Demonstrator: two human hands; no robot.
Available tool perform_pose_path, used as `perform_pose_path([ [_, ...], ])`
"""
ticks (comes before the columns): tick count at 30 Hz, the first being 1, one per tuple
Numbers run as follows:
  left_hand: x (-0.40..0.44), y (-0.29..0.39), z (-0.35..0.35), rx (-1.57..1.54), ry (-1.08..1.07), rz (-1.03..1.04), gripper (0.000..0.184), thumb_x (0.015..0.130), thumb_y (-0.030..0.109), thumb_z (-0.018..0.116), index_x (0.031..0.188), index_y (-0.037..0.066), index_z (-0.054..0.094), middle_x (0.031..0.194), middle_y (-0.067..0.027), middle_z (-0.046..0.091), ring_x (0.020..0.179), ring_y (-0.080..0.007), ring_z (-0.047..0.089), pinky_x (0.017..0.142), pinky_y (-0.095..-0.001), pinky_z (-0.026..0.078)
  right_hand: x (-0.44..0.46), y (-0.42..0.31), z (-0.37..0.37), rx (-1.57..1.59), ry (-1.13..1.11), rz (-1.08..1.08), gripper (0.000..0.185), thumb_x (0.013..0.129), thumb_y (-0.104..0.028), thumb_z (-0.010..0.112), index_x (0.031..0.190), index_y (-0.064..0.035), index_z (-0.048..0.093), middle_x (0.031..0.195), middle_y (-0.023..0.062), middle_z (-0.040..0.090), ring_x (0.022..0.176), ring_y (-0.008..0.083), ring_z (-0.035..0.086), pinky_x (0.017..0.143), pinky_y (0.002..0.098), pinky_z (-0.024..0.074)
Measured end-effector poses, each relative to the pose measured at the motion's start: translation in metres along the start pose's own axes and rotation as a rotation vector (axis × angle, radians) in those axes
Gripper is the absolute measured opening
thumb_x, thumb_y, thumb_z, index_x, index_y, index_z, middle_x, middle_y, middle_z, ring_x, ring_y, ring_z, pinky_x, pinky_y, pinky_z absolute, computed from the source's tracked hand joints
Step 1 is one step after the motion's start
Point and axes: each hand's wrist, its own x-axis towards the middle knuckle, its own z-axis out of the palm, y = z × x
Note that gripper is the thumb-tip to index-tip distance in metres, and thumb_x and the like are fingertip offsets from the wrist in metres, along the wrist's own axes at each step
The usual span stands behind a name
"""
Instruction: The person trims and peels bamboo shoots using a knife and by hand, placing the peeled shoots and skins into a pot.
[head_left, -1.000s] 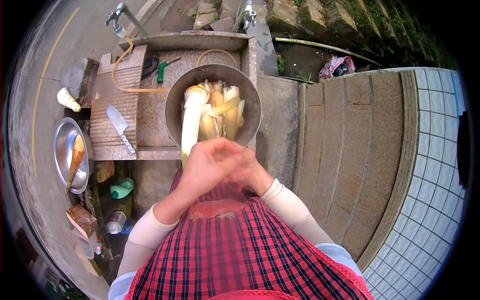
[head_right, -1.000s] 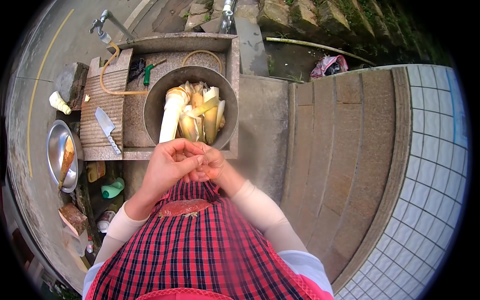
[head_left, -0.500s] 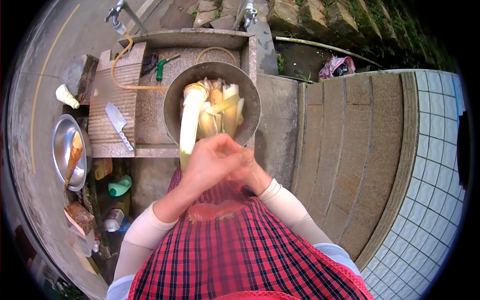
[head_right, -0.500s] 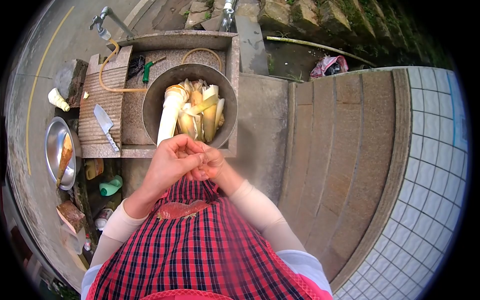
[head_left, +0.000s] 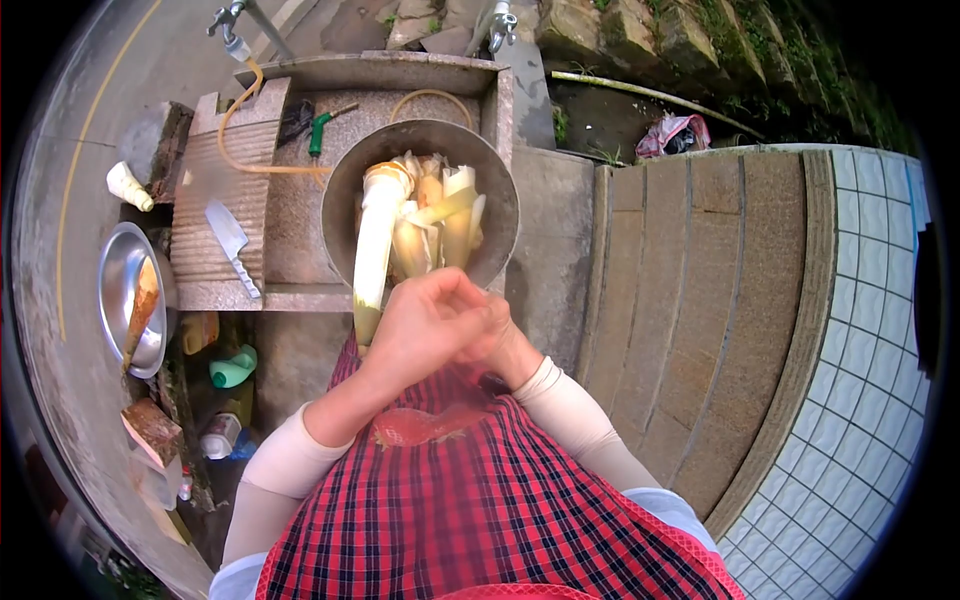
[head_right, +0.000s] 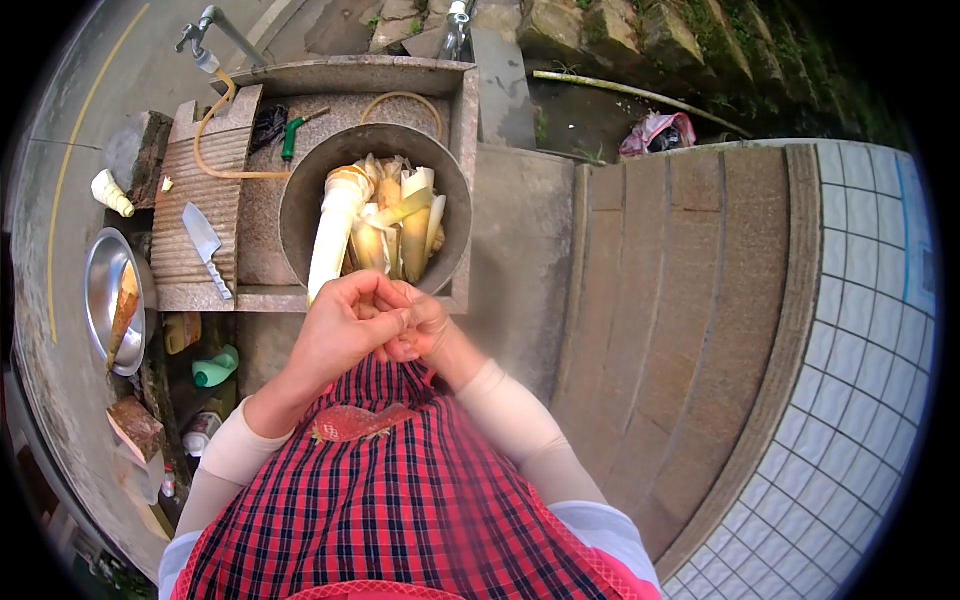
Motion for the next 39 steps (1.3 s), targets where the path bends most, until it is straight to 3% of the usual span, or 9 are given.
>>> perform_pose_path([
  [1,-0.001,0.003,0.001,0.036,-0.018,-0.011,0.007,0.083,0.0,0.06,0.085,-0.003,0.054,0.071,-0.0106,0.063,0.055,-0.014,0.063,0.046,-0.02,0.048,-0.003,-0.002,0.002,-0.021,0.04,-0.008,0.042,0.072,-0.011,0.07,0.098,0.0133,0.047,0.064,0.0261,0.056,0.047,0.0309,0.059,0.037,0.0317,0.0457],
  [7,-0.006,0.015,0.006,-0.071,-0.045,-0.055,0.007,0.085,0.001,0.058,0.088,-0.002,0.052,0.07,-0.0108,0.063,0.057,-0.0153,0.065,0.045,-0.0202,0.047,-0.007,-0.011,-0.007,-0.118,0.06,0.03,0.036,0.072,-0.014,0.072,0.081,0.0146,0.051,0.065,0.0312,0.057,0.047,0.031,0.059,0.038,0.0305,0.0467],
  [10,-0.005,0.014,0.007,-0.082,-0.039,-0.07,0.007,0.085,0.001,0.058,0.087,-0.001,0.052,0.069,-0.0106,0.063,0.057,-0.0153,0.065,0.045,-0.0202,0.048,-0.002,-0.015,-0.003,-0.139,-0.185,0.073,0.038,0.072,-0.014,0.072,0.083,0.0147,0.05,0.065,0.0313,0.057,0.046,0.0299,0.059,0.037,0.0295,0.0462],
  [15,-0.001,0.01,0.007,-0.063,-0.021,-0.082,0.007,0.084,0.0,0.058,0.085,-0.002,0.052,0.067,-0.0096,0.062,0.055,-0.0145,0.063,0.044,-0.0202,0.048,0.006,-0.015,-0.026,-0.087,-0.331,0.138,0.044,0.072,-0.012,0.072,0.093,0.0163,0.046,0.065,0.0315,0.056,0.046,0.0289,0.059,0.037,0.0296,0.0462],
  [19,0.003,0.0,0.004,-0.037,0.013,-0.051,0.024,0.078,0.02,0.072,0.077,0.001,0.059,0.067,-0.0035,0.062,0.057,-0.0066,0.057,0.049,-0.0211,0.045,0.003,-0.01,-0.025,-0.028,-0.238,0.1,0.049,0.071,-0.009,0.07,0.101,0.017,0.042,0.064,0.0318,0.056,0.046,0.0306,0.059,0.037,0.0303,0.0463],
  [26,0.006,-0.011,0.001,-0.011,0.042,0.002,0.025,0.076,0.021,0.073,0.076,0.0,0.06,0.067,-0.0029,0.061,0.063,-0.006,0.056,0.057,-0.0227,0.046,0.005,-0.007,-0.015,0.075,-0.26,0.117,0.051,0.073,-0.007,0.067,0.107,0.0173,0.037,0.062,0.0311,0.054,0.046,0.0337,0.058,0.036,0.0332,0.0451],
  [31,0.004,-0.006,0.001,0.0,0.042,-0.017,0.021,0.077,0.019,0.072,0.077,0.001,0.06,0.07,-0.0021,0.061,0.064,-0.0057,0.056,0.057,-0.0218,0.046,0.002,-0.006,-0.001,0.017,-0.153,0.05,0.041,0.076,-0.009,0.066,0.103,0.0119,0.043,0.062,0.0253,0.055,0.045,0.0318,0.057,0.036,0.0315,0.0443],
  [34,-0.002,0.005,-0.003,-0.122,-0.017,0.018,0.008,0.084,0.001,0.06,0.09,-0.002,0.055,0.073,-0.0095,0.063,0.058,-0.0136,0.063,0.05,-0.021,0.049,0.002,-0.005,0.007,-0.197,-0.033,-0.081,0.029,0.078,-0.01,0.066,0.096,0.0062,0.05,0.064,0.0183,0.057,0.046,0.0268,0.057,0.038,0.0277,0.0436],
  [39,-0.004,-0.011,-0.018,-0.326,0.04,0.147,0.015,0.087,0.001,0.056,0.102,-0.003,0.056,0.084,-0.0108,0.064,0.073,-0.0154,0.064,0.061,-0.0229,0.051,0.002,-0.032,0.054,-0.649,0.128,-0.173,0.015,0.082,-0.011,0.066,0.083,-0.0026,0.053,0.067,0.0069,0.057,0.051,0.014,0.056,0.041,0.0212,0.0414],
])
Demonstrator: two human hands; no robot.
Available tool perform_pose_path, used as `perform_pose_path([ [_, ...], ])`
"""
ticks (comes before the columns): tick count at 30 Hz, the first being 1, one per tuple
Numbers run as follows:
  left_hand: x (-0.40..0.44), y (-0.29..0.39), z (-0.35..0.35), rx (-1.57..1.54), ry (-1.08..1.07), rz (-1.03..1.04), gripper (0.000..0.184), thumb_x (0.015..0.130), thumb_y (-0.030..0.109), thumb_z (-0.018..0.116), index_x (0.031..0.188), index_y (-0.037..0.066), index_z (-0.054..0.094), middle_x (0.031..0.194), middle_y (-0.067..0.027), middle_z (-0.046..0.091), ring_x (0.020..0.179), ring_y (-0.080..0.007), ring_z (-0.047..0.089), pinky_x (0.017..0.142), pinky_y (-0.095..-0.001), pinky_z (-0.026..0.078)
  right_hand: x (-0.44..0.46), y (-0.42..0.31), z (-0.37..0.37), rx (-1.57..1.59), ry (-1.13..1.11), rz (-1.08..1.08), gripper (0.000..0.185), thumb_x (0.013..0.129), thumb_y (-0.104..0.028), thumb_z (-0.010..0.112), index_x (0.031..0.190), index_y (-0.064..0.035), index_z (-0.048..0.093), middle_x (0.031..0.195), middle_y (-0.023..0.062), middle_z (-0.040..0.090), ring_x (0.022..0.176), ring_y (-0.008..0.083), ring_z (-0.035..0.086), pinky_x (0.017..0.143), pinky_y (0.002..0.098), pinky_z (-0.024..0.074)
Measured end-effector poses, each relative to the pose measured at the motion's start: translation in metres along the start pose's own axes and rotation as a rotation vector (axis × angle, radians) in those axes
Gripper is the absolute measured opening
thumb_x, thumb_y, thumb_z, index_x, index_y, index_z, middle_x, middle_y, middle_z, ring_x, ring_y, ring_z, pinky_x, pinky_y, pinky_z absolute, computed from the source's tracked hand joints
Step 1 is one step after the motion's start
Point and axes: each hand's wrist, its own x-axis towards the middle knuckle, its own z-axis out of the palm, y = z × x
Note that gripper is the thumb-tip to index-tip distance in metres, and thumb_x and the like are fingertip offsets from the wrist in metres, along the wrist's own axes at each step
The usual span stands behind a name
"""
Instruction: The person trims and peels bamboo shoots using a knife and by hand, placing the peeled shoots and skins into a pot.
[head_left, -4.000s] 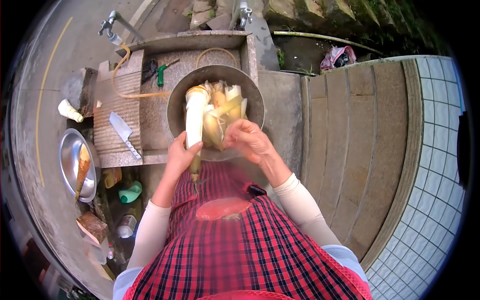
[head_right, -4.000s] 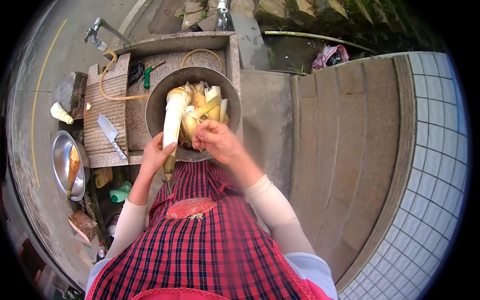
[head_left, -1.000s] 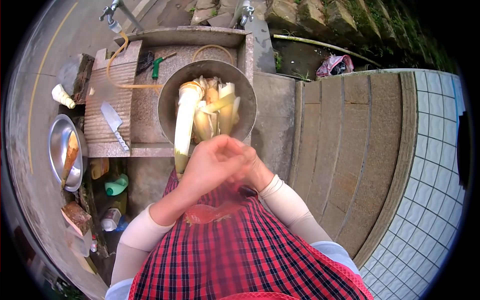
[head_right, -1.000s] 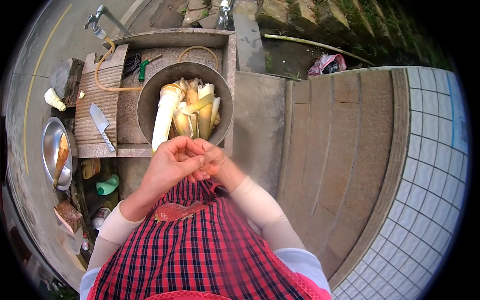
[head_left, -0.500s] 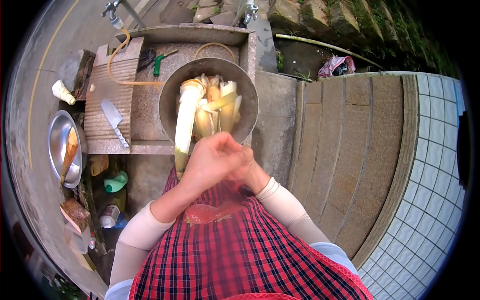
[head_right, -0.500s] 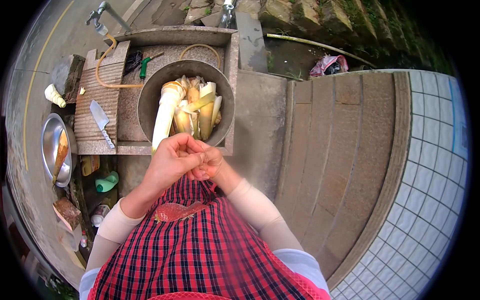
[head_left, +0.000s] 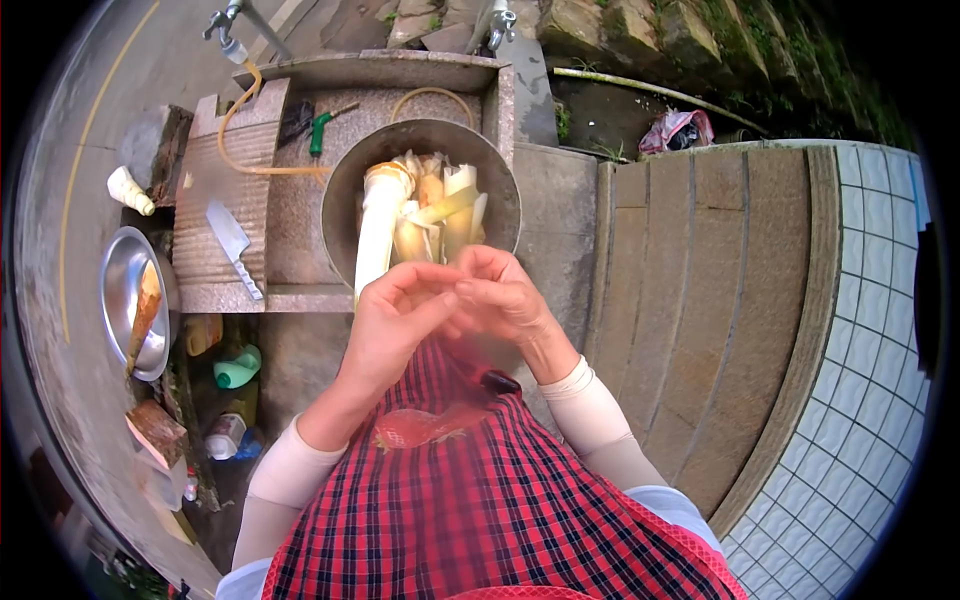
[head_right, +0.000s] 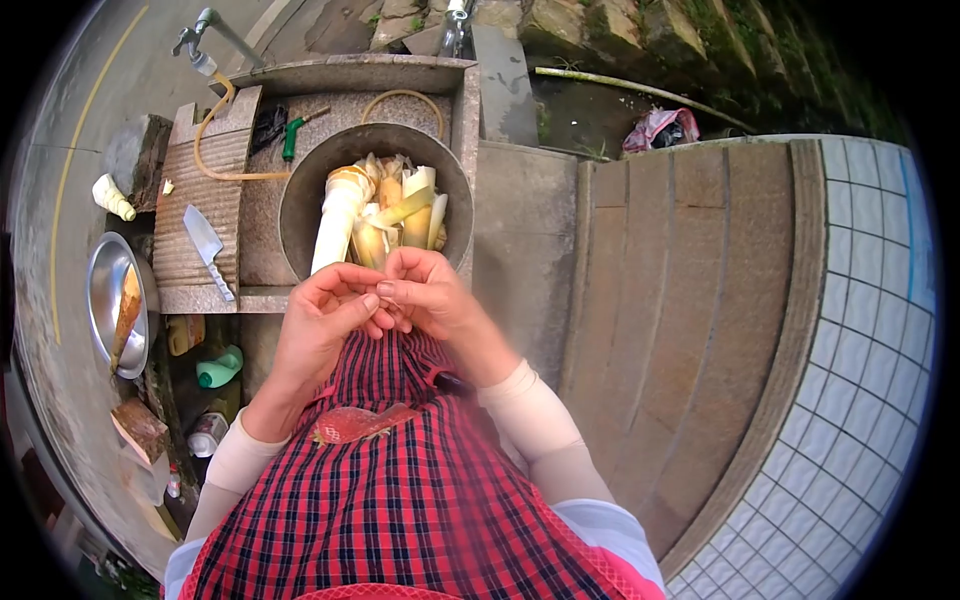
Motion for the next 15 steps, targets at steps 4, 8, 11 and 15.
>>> perform_pose_path([
  [4,0.0,0.002,-0.001,-0.068,0.028,0.022,0.016,0.087,0.001,0.057,0.102,-0.004,0.055,0.086,-0.0111,0.063,0.074,-0.0168,0.064,0.062,-0.0235,0.051,-0.003,-0.016,0.014,-0.314,0.06,-0.082,0.017,0.083,-0.011,0.066,0.077,-0.0052,0.051,0.068,0.002,0.058,0.052,0.007,0.054,0.042,0.0182,0.0403],
  [8,-0.001,0.002,-0.002,-0.078,0.026,0.031,0.017,0.086,0.001,0.058,0.102,-0.004,0.055,0.086,-0.0113,0.063,0.075,-0.0176,0.065,0.062,-0.0237,0.052,-0.004,-0.015,0.018,-0.326,0.097,-0.124,0.016,0.084,-0.012,0.066,0.078,-0.0051,0.052,0.067,0.0014,0.058,0.051,0.0065,0.053,0.042,0.0179,0.0401],
  [11,0.0,0.001,-0.005,-0.056,0.013,0.032,0.013,0.087,0.002,0.057,0.099,-0.002,0.056,0.088,-0.0109,0.065,0.076,-0.0185,0.066,0.062,-0.0243,0.05,-0.003,-0.013,0.017,-0.294,0.108,-0.108,0.016,0.084,-0.011,0.065,0.079,-0.0048,0.052,0.066,0.0017,0.058,0.051,0.0067,0.053,0.043,0.0178,0.04],
  [15,0.002,0.001,-0.005,-0.057,0.012,0.029,0.014,0.087,0.002,0.057,0.1,-0.003,0.056,0.086,-0.0114,0.064,0.076,-0.0184,0.065,0.063,-0.0244,0.051,-0.004,-0.013,0.016,-0.271,0.113,-0.076,0.016,0.084,-0.012,0.065,0.079,-0.0047,0.053,0.065,0.002,0.058,0.05,0.0068,0.053,0.043,0.0178,0.04],
])
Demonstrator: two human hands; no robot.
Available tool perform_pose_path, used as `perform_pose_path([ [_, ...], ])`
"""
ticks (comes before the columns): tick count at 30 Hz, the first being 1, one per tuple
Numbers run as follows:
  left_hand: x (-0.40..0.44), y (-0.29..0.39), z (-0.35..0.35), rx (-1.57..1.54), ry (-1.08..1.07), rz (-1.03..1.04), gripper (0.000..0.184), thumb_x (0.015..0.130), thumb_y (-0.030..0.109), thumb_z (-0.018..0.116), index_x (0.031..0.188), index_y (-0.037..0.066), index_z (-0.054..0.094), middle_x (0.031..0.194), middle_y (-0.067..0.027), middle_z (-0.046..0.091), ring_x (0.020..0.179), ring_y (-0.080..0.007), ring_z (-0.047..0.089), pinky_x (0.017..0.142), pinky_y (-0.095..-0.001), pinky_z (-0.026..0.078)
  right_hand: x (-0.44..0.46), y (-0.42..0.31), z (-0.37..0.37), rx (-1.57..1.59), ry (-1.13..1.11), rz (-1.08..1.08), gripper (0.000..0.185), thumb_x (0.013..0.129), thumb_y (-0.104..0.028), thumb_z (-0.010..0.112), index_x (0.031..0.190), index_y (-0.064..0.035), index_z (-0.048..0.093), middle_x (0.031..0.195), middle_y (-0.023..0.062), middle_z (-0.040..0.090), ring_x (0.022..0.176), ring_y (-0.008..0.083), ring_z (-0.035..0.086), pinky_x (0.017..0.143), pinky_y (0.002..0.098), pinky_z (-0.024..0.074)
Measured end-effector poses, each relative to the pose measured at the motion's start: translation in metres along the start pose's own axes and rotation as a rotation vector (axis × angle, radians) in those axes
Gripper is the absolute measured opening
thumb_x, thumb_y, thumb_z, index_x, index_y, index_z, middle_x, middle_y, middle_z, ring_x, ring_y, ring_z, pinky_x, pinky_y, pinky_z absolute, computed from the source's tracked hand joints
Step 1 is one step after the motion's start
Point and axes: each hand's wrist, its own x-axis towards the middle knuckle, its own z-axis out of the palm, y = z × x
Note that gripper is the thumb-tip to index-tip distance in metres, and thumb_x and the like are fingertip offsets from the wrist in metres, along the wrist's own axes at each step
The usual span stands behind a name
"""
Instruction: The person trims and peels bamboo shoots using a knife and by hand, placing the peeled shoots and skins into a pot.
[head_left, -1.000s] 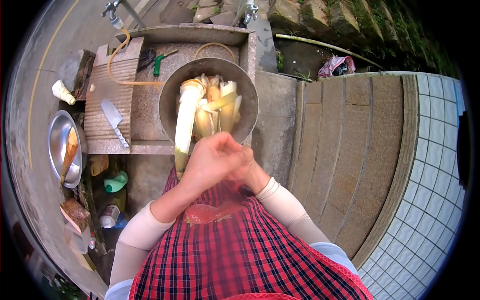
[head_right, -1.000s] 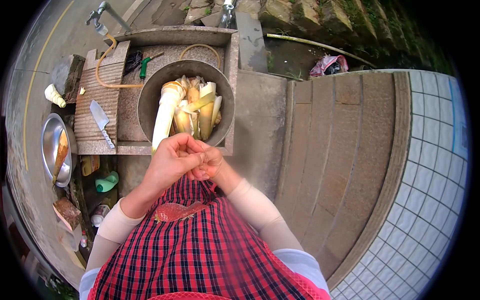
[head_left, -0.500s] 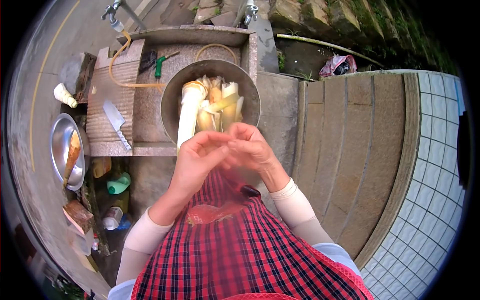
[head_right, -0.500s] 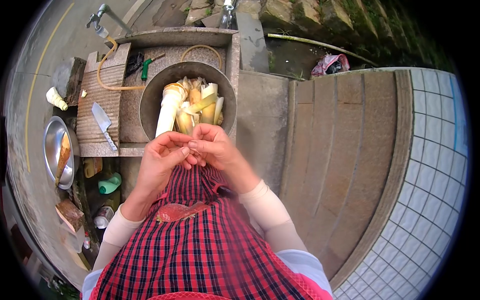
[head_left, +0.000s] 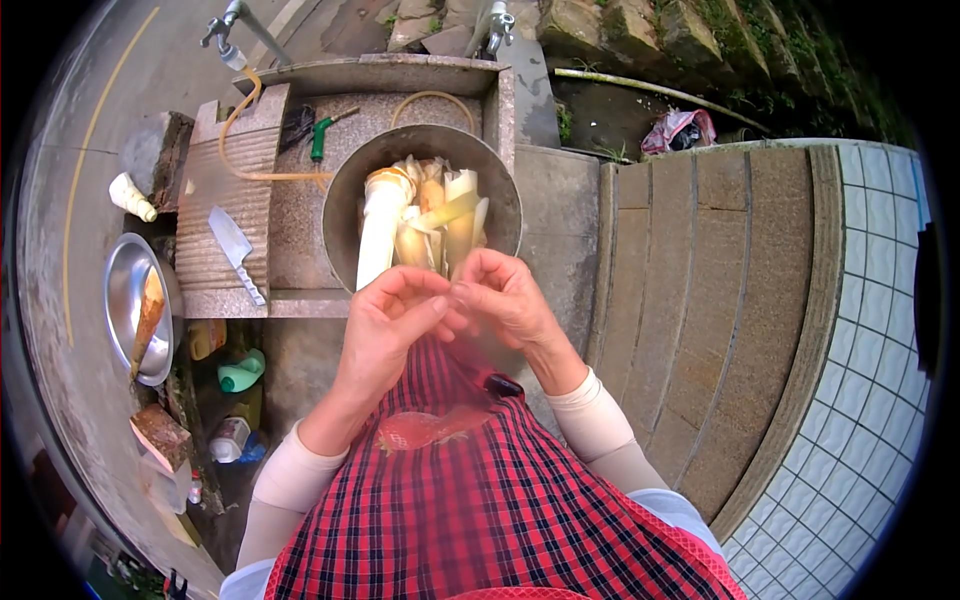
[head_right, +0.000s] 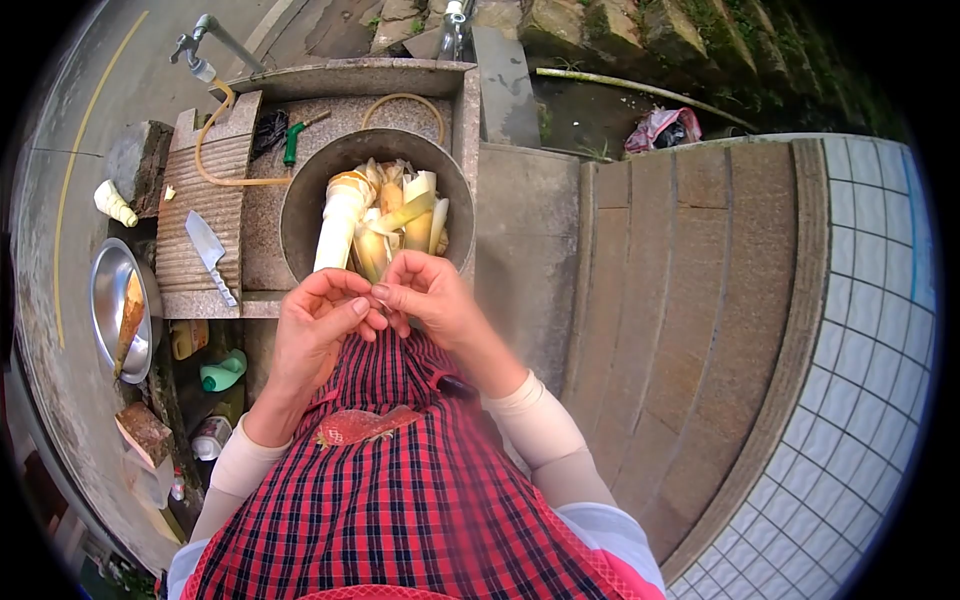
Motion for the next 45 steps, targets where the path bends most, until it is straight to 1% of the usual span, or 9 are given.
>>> perform_pose_path([
  [7,0.001,0.001,0.0,-0.018,0.0,-0.036,0.016,0.086,0.001,0.059,0.1,-0.004,0.055,0.084,-0.0117,0.063,0.075,-0.0184,0.065,0.062,-0.0242,0.052,-0.001,0.001,-0.001,-0.012,0.018,0.002,0.017,0.085,-0.014,0.066,0.079,-0.0049,0.052,0.066,0.0008,0.057,0.053,0.0064,0.052,0.045,0.0176,0.04],
  [11,-0.004,-0.006,0.003,0.088,0.032,-0.057,0.015,0.084,0.001,0.062,0.097,-0.004,0.055,0.084,-0.0119,0.063,0.073,-0.0175,0.065,0.06,-0.0238,0.052,-0.018,0.001,0.003,-0.305,0.11,-0.036,0.016,0.086,-0.014,0.064,0.08,-0.0048,0.052,0.069,-0.0018,0.056,0.06,0.0057,0.052,0.051,0.0187,0.0402],
  [22,-0.013,-0.061,-0.009,0.29,0.057,-0.123,0.015,0.078,0.007,0.07,0.081,0.001,0.057,0.079,-0.0038,0.06,0.07,-0.0094,0.06,0.062,-0.0225,0.048,-0.052,0.02,-0.006,-0.986,0.211,-0.233,0.014,0.073,-0.006,0.067,0.073,-0.002,0.054,0.067,0.0119,0.053,0.057,0.0254,0.053,0.053,0.0321,0.0415],
  [25,-0.012,-0.07,-0.016,0.409,0.07,-0.062,0.018,0.073,0.01,0.074,0.077,0.001,0.059,0.077,-0.0038,0.058,0.07,-0.0107,0.058,0.064,-0.025,0.047,-0.051,0.021,-0.009,-1.082,0.146,-0.303,0.013,0.074,0.002,0.064,0.073,0.0008,0.051,0.066,0.0069,0.054,0.055,0.0132,0.052,0.051,0.0243,0.0417],
  [28,-0.013,-0.073,-0.017,0.459,0.077,-0.041,0.019,0.072,0.01,0.075,0.077,0.002,0.059,0.077,-0.0043,0.057,0.07,-0.0115,0.057,0.065,-0.0258,0.046,-0.051,0.019,-0.01,-1.131,0.131,-0.313,0.013,0.074,0.002,0.065,0.073,0.0007,0.052,0.067,0.0075,0.054,0.055,0.0142,0.053,0.05,0.0245,0.0419],
  [31,-0.013,-0.076,-0.015,0.457,0.088,-0.01,0.018,0.073,0.011,0.074,0.077,0.002,0.058,0.077,-0.0046,0.057,0.071,-0.0121,0.057,0.066,-0.0257,0.046,-0.051,0.023,-0.011,-1.048,0.188,-0.234,0.015,0.072,-0.007,0.068,0.073,-0.0024,0.054,0.066,0.0123,0.052,0.057,0.028,0.052,0.052,0.034,0.0418],
  [34,-0.013,-0.08,-0.018,0.486,0.043,0.009,0.014,0.08,0.008,0.069,0.081,0.003,0.056,0.077,-0.0001,0.055,0.069,-0.0061,0.053,0.063,-0.0204,0.044,-0.05,0.026,-0.016,-1.015,0.185,-0.192,0.014,0.076,-0.002,0.067,0.074,0.0014,0.054,0.067,0.0056,0.056,0.057,0.0101,0.054,0.051,0.0241,0.0427],
  [37,-0.012,-0.081,-0.017,0.472,0.024,-0.005,0.013,0.084,0.009,0.066,0.084,0.004,0.054,0.074,0.0018,0.055,0.065,-0.0035,0.051,0.06,-0.0178,0.042,-0.049,0.032,-0.021,-0.875,0.212,-0.095,0.015,0.074,-0.009,0.069,0.076,-0.002,0.055,0.067,0.0111,0.056,0.059,0.0213,0.056,0.054,0.0306,0.0441],
  [45,-0.012,-0.069,-0.009,0.278,0.067,-0.141,0.011,0.085,0.008,0.064,0.085,0.004,0.054,0.073,0.0007,0.057,0.062,-0.0048,0.052,0.057,-0.0181,0.043,-0.045,0.038,-0.035,-0.384,0.17,0.165,0.013,0.083,-0.011,0.066,0.082,-0.0029,0.056,0.071,0.0023,0.058,0.062,0.0091,0.056,0.055,0.023,0.0457],
])
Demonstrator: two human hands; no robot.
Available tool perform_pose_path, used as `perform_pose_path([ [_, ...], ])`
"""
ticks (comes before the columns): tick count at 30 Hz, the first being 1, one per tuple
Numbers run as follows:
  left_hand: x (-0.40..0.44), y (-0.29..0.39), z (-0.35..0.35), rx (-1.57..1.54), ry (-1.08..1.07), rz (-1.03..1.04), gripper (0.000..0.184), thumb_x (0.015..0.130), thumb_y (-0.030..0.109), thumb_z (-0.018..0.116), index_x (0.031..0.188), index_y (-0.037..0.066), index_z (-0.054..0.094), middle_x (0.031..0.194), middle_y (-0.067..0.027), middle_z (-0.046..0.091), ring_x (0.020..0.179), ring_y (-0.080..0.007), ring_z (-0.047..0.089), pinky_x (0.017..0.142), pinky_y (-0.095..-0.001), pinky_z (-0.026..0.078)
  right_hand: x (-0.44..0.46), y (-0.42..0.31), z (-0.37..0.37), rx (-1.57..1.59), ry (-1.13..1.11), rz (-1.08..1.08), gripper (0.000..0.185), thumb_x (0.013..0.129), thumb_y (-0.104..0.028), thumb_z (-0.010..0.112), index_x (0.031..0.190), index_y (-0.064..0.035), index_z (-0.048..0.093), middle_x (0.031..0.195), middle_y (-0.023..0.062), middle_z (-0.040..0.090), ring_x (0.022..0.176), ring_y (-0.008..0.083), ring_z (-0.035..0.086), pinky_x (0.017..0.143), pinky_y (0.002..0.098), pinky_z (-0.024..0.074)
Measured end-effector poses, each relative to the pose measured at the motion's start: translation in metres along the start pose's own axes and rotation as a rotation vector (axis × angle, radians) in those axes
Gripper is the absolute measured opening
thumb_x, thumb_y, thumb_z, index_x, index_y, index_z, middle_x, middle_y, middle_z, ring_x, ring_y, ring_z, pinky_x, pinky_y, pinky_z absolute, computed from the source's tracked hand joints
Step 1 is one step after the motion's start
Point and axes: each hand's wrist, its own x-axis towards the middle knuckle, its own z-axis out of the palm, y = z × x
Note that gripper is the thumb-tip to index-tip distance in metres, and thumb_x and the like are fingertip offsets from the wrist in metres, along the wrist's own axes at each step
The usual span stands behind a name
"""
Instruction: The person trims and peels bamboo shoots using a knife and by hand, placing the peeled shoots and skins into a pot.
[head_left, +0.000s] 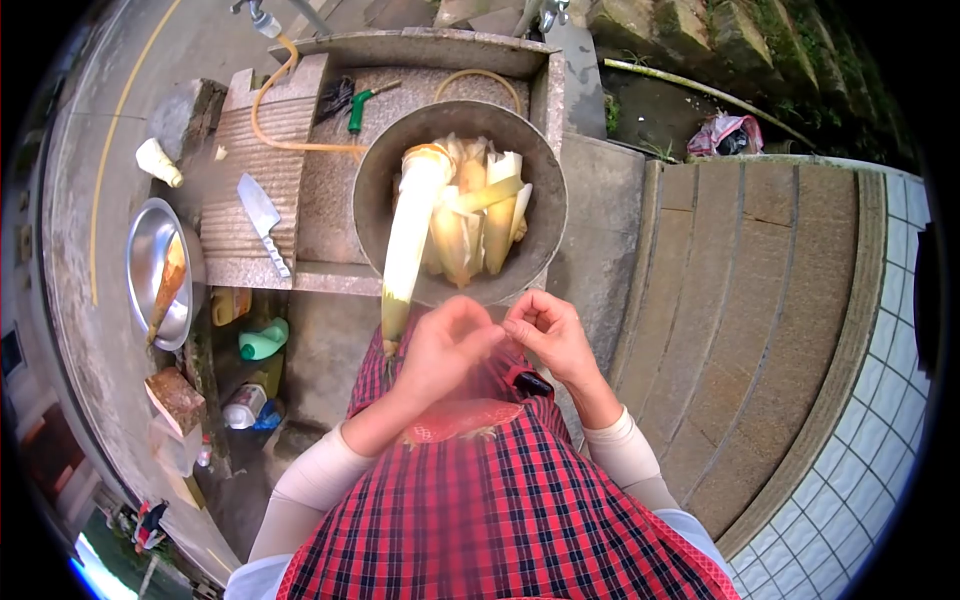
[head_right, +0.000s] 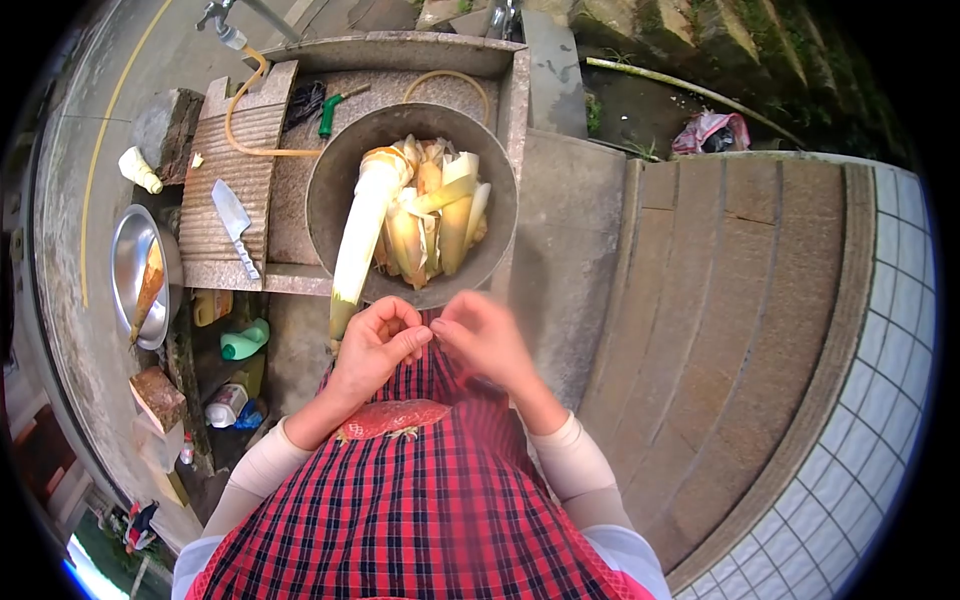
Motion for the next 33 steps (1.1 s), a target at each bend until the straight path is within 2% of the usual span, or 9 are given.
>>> perform_pose_path([
  [10,-0.016,-0.001,-0.025,-0.017,0.114,-0.051,0.014,0.086,0.008,0.062,0.098,0.002,0.06,0.075,0.0004,0.06,0.062,-0.0055,0.054,0.057,-0.0199,0.045,0.02,0.004,0.003,0.419,-0.171,0.019,0.014,0.087,-0.013,0.06,0.093,-0.0008,0.056,0.087,0.0097,0.06,0.074,0.0163,0.059,0.064,0.0286,0.0494],
  [20,-0.021,0.009,-0.029,-0.1,0.14,0.019,0.017,0.087,0.005,0.06,0.103,0.0,0.06,0.079,-0.0012,0.061,0.064,-0.0057,0.055,0.058,-0.0183,0.044,0.04,0.01,0.032,0.541,-0.237,0.007,0.013,0.086,-0.013,0.062,0.095,-0.0056,0.057,0.102,0.0079,0.057,0.093,0.0184,0.056,0.076,0.0326,0.0486],
  [22,-0.019,-0.004,-0.042,0.158,0.287,0.166,0.02,0.085,0.009,0.064,0.103,0.001,0.059,0.087,-0.0013,0.058,0.069,-0.0067,0.055,0.058,-0.0195,0.045,0.044,0.02,0.028,0.549,-0.252,-0.014,0.012,0.086,-0.013,0.062,0.094,-0.0059,0.057,0.102,0.0082,0.057,0.092,0.0178,0.057,0.076,0.032,0.0488],
  [25,-0.017,-0.024,-0.071,0.674,0.628,0.296,0.037,0.079,0.017,0.071,0.108,0.002,0.055,0.092,-0.0025,0.055,0.072,-0.0104,0.055,0.06,-0.024,0.046,0.05,0.019,0.023,0.38,-0.216,0.009,0.011,0.088,-0.013,0.06,0.094,-0.0045,0.059,0.096,0.0063,0.06,0.088,0.0145,0.057,0.075,0.0288,0.0486],
  [28,-0.018,-0.033,-0.085,0.012,0.542,-0.111,0.042,0.082,0.02,0.068,0.115,0.002,0.049,0.091,-0.0057,0.056,0.071,-0.0137,0.055,0.061,-0.0268,0.048,0.058,0.015,0.036,0.169,-0.118,0.007,0.011,0.09,-0.009,0.054,0.097,-0.0025,0.061,0.092,0.004,0.06,0.085,0.0119,0.057,0.074,0.026,0.0473],
  [29,-0.014,-0.03,-0.094,-0.163,0.333,-0.28,0.04,0.085,0.02,0.063,0.115,0.001,0.044,0.089,-0.0088,0.056,0.074,-0.0168,0.059,0.059,-0.0279,0.05,0.062,0.014,0.043,0.085,-0.098,-0.02,0.012,0.09,-0.007,0.053,0.097,-0.0019,0.061,0.093,0.0036,0.06,0.085,0.0116,0.057,0.074,0.0257,0.047],
  [30,-0.013,-0.031,-0.094,-0.27,0.259,-0.31,0.037,0.087,0.019,0.06,0.115,0.0,0.043,0.091,-0.0105,0.057,0.073,-0.017,0.06,0.059,-0.0273,0.051,0.067,0.014,0.048,0.001,-0.078,-0.048,0.013,0.09,-0.006,0.051,0.097,-0.0014,0.061,0.093,0.0031,0.06,0.086,0.0112,0.057,0.074,0.0253,0.0467],
  [32,-0.009,-0.034,-0.086,-0.473,0.1,-0.371,0.032,0.091,0.016,0.054,0.114,-0.003,0.041,0.096,-0.0139,0.058,0.071,-0.0174,0.061,0.057,-0.0261,0.051,0.079,0.016,0.059,-0.446,-0.054,-0.321,0.021,0.086,0.002,0.049,0.1,-0.0022,0.063,0.092,0.0058,0.059,0.084,0.0161,0.058,0.071,0.0269,0.0462],
  [33,-0.009,-0.035,-0.08,-0.342,0.071,-0.357,0.026,0.093,0.011,0.049,0.111,-0.002,0.038,0.091,-0.0128,0.058,0.065,-0.0177,0.061,0.054,-0.0272,0.051,0.082,0.013,0.067,-0.647,-0.019,-0.409,0.023,0.084,0.003,0.049,0.101,-0.003,0.064,0.091,0.0069,0.059,0.083,0.0181,0.058,0.071,0.0277,0.0462],
])
